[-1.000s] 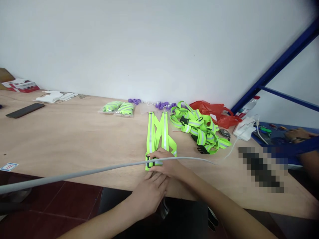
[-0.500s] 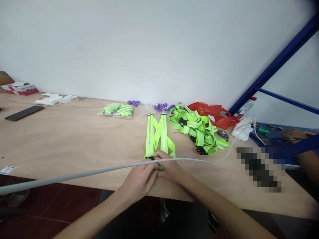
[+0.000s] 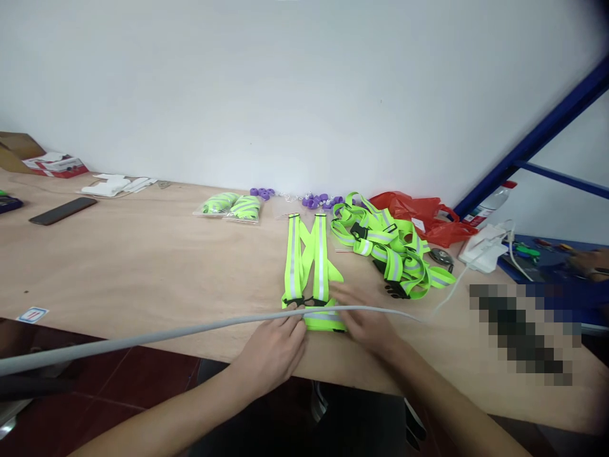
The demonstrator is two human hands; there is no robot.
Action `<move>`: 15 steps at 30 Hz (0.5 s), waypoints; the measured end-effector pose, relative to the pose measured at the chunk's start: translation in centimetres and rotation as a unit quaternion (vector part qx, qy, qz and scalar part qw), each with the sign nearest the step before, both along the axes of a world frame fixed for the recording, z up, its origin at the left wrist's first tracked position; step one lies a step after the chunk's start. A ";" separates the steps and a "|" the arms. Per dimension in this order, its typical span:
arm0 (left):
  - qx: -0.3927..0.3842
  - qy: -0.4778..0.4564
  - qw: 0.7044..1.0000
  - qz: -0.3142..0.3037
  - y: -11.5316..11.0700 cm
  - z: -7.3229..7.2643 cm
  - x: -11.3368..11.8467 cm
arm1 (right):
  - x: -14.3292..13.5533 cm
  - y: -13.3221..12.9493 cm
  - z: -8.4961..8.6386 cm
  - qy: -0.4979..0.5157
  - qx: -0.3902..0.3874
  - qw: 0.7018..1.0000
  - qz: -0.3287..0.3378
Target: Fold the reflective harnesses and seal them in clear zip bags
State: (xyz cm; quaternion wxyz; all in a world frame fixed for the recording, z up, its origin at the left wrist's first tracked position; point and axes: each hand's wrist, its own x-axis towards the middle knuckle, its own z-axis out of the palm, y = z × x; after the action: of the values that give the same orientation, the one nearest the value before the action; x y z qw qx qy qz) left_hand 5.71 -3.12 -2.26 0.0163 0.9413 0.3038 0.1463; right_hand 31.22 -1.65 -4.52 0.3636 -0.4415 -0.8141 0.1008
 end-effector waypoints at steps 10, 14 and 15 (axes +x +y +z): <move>-0.002 0.074 0.994 0.085 -2.0 -0.5 3.1 | 1.8 3.3 -0.5 -0.085 -0.093 0.990 0.061; -0.004 0.082 0.992 0.098 -2.3 -1.1 3.6 | 2.1 4.2 -0.9 -0.095 -0.064 0.990 0.082; -0.002 0.079 0.992 0.100 -2.3 -1.3 3.6 | 2.3 4.4 -0.9 -0.090 -0.058 0.991 0.084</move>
State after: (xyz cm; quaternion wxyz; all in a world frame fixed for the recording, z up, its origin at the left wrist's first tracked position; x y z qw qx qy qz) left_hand 9.27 -5.44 -3.52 -0.0203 0.9148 0.3969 0.0720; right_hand 33.47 2.77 -5.47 0.2529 -0.3996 -0.8702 0.1382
